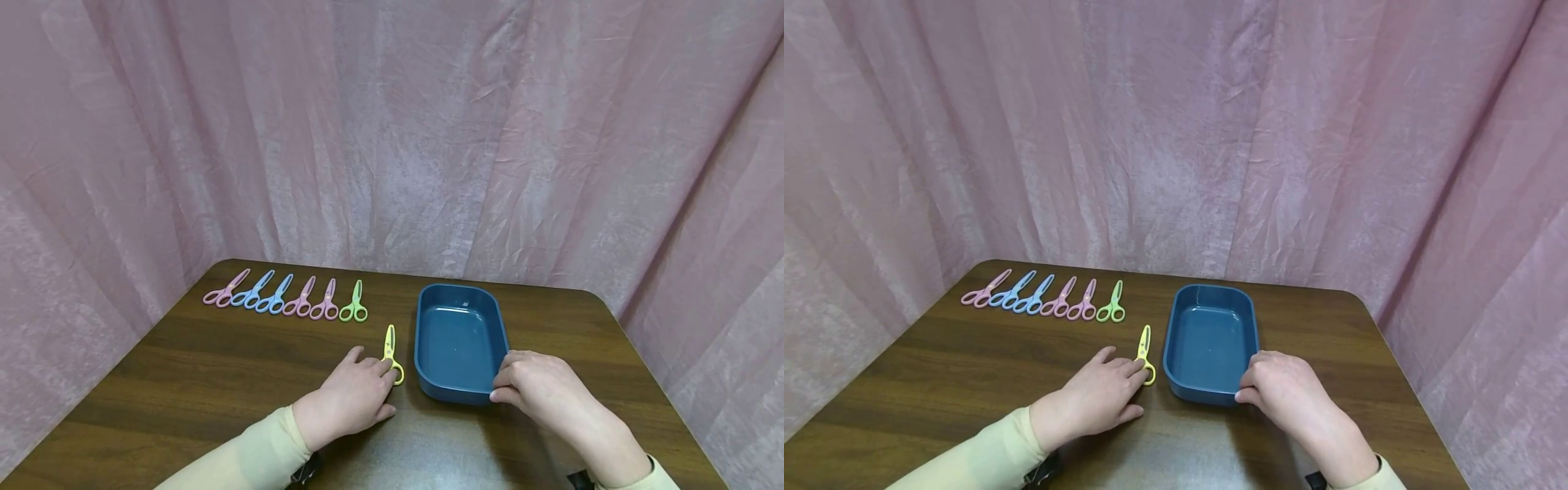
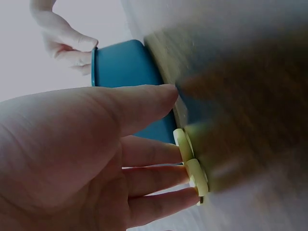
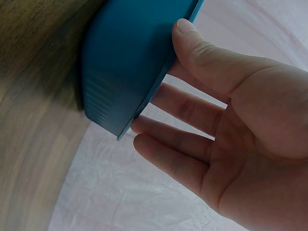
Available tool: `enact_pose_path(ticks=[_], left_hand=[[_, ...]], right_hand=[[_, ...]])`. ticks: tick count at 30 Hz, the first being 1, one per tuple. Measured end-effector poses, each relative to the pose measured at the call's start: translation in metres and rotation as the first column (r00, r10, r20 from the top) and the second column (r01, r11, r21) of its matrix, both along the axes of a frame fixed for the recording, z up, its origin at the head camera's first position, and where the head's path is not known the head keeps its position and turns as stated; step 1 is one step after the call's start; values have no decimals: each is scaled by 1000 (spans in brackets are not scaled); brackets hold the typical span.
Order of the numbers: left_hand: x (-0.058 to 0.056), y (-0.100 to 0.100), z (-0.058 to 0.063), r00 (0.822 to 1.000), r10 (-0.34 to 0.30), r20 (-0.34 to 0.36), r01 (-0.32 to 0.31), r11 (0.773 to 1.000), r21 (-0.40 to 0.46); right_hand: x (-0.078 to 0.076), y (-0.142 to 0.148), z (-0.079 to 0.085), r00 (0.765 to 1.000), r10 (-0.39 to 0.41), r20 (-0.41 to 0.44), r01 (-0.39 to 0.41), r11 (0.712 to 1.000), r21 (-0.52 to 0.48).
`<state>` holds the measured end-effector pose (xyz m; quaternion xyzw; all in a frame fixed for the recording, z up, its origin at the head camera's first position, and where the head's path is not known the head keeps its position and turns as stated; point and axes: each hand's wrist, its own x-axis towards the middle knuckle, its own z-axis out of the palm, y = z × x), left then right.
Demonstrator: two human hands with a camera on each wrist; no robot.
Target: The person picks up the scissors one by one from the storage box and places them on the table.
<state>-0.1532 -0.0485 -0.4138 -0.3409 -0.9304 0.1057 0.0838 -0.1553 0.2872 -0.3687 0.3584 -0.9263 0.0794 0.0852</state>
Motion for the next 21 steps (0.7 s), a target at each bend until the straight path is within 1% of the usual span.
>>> enact_pose_path(ticks=[6,11,17,21], left_hand=[[-11,2,1,1000,16,10,-16,1000,24],[-22,4,2,998,44,41,-46,998,38],[-34,6,-1,996,62,58,-66,996,52],[-43,8,-1,993,88,73,-93,994,59]], right_hand=[[0,0,-1,1000,-9,2,9,1000,3],[0,0,-1,1000,-11,6,11,1000,2],[1,0,-1,1000,-10,6,10,1000,1],[0,0,0,1000,-8,3,8,1000,4]])
